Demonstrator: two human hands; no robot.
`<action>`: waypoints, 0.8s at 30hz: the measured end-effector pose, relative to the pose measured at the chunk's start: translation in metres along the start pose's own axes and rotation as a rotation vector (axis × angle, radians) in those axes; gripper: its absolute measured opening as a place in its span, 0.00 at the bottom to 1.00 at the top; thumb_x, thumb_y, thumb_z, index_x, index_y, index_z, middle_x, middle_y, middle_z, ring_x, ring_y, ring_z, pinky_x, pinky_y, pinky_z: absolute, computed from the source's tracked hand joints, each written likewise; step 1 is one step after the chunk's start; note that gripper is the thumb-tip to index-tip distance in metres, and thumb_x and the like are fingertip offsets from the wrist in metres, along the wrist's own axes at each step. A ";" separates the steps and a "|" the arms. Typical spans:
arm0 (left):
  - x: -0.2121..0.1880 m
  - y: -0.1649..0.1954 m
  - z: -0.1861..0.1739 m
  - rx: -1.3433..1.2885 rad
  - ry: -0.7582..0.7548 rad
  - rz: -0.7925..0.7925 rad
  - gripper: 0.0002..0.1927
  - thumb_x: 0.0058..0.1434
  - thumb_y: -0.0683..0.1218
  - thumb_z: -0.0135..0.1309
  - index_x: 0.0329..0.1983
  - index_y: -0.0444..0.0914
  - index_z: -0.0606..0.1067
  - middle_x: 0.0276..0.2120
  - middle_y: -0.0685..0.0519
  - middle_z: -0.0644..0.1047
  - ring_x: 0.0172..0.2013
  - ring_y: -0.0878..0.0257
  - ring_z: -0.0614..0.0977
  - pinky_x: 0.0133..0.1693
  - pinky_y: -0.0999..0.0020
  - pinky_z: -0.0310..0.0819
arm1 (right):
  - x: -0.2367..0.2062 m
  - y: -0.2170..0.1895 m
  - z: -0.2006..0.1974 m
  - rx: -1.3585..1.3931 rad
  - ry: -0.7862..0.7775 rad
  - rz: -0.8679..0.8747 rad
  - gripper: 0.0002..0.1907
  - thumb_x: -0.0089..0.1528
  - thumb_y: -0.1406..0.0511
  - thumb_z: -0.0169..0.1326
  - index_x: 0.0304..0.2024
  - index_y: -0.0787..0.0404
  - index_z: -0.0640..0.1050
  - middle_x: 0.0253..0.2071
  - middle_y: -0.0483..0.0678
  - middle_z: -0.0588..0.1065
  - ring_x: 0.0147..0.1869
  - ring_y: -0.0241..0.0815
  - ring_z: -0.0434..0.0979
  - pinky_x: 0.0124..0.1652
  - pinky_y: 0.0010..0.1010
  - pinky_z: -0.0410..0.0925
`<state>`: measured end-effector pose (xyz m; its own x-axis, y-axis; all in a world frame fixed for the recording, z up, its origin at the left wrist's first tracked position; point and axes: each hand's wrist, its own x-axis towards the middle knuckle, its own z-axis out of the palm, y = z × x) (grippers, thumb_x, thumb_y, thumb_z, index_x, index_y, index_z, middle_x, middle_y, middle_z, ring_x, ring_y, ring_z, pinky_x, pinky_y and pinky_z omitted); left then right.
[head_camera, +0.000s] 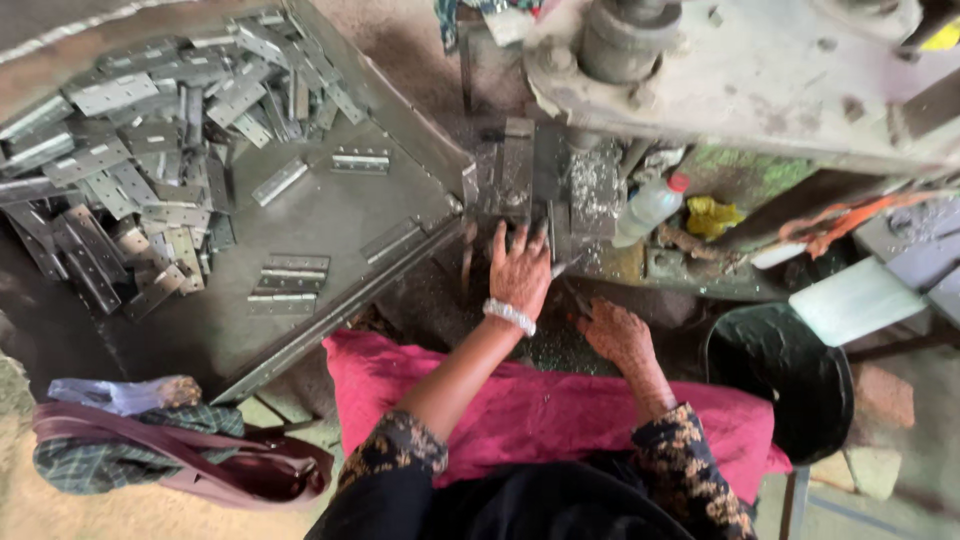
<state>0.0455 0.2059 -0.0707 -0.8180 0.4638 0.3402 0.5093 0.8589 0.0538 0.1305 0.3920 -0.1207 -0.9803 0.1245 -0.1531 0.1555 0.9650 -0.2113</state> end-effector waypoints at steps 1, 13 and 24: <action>0.006 -0.002 -0.002 -0.024 0.043 -0.053 0.19 0.72 0.46 0.43 0.60 0.38 0.78 0.66 0.52 0.73 0.72 0.53 0.64 0.75 0.39 0.35 | -0.002 0.000 0.001 0.000 -0.028 0.024 0.28 0.62 0.44 0.53 0.48 0.59 0.76 0.44 0.59 0.80 0.52 0.62 0.80 0.50 0.53 0.72; 0.061 0.006 -0.042 0.248 -0.291 -0.064 0.21 0.72 0.55 0.42 0.58 0.43 0.79 0.72 0.49 0.64 0.75 0.48 0.52 0.69 0.34 0.24 | -0.008 0.006 0.016 0.104 0.052 0.000 0.27 0.64 0.44 0.51 0.47 0.60 0.75 0.41 0.59 0.80 0.47 0.62 0.81 0.46 0.52 0.72; 0.076 -0.001 -0.011 0.089 -0.239 -0.146 0.21 0.72 0.51 0.40 0.63 0.42 0.75 0.72 0.52 0.63 0.75 0.50 0.53 0.71 0.33 0.25 | -0.006 -0.002 0.013 0.129 0.045 0.064 0.25 0.63 0.46 0.53 0.44 0.60 0.75 0.40 0.63 0.79 0.47 0.67 0.78 0.43 0.56 0.71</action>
<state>-0.0139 0.2375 -0.0344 -0.9262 0.3626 0.1032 0.3646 0.9312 -0.0001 0.1372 0.3860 -0.1324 -0.9719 0.1978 -0.1276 0.2295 0.9173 -0.3255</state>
